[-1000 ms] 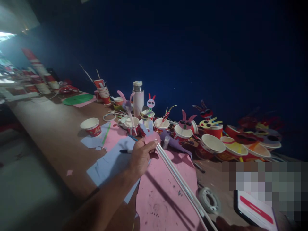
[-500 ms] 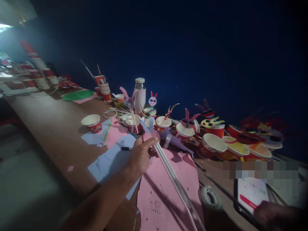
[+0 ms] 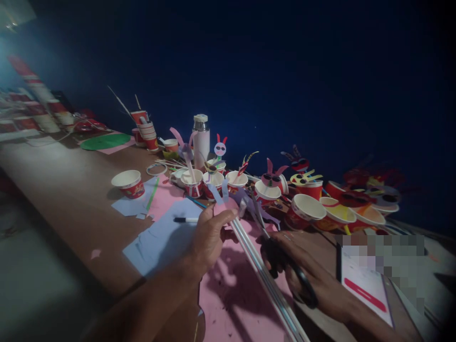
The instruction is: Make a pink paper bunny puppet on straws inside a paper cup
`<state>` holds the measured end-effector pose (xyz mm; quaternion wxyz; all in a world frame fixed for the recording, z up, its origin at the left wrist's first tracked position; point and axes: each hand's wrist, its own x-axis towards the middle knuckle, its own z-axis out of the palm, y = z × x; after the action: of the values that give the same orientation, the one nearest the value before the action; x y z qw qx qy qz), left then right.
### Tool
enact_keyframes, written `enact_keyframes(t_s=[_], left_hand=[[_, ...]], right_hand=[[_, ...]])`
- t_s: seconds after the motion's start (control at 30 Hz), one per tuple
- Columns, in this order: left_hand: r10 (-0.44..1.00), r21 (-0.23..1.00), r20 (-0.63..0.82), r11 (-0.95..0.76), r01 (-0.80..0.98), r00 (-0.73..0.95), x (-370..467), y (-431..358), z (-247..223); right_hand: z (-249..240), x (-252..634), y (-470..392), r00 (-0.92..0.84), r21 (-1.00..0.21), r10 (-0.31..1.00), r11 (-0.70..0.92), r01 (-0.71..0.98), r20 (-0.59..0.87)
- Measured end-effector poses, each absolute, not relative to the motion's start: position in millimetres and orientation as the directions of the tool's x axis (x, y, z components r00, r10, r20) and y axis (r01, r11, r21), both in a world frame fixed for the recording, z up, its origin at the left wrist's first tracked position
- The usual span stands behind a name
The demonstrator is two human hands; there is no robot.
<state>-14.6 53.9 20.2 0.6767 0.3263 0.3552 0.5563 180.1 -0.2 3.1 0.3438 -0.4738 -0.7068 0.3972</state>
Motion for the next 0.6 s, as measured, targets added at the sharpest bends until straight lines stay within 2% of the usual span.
enact_keyframes(t_s=[0.13,0.27,0.6], left_hand=[[0.989,0.840,-0.113,0.147,-0.523,0.096,-11,47,20],[0.990,0.841,-0.076,0.125,-0.527,0.115,-9,43,18],[0.986,0.809,-0.079,0.150,-0.568,0.148,-2,38,22]], right_hand=[[-6,165,-3,-0.306,-0.904,0.946,0.219,0.368,0.105],[0,158,-6,-0.332,-0.883,0.937,0.247,0.398,0.112],[-4,156,-5,-0.373,-0.897,0.919,0.266,0.353,0.126]])
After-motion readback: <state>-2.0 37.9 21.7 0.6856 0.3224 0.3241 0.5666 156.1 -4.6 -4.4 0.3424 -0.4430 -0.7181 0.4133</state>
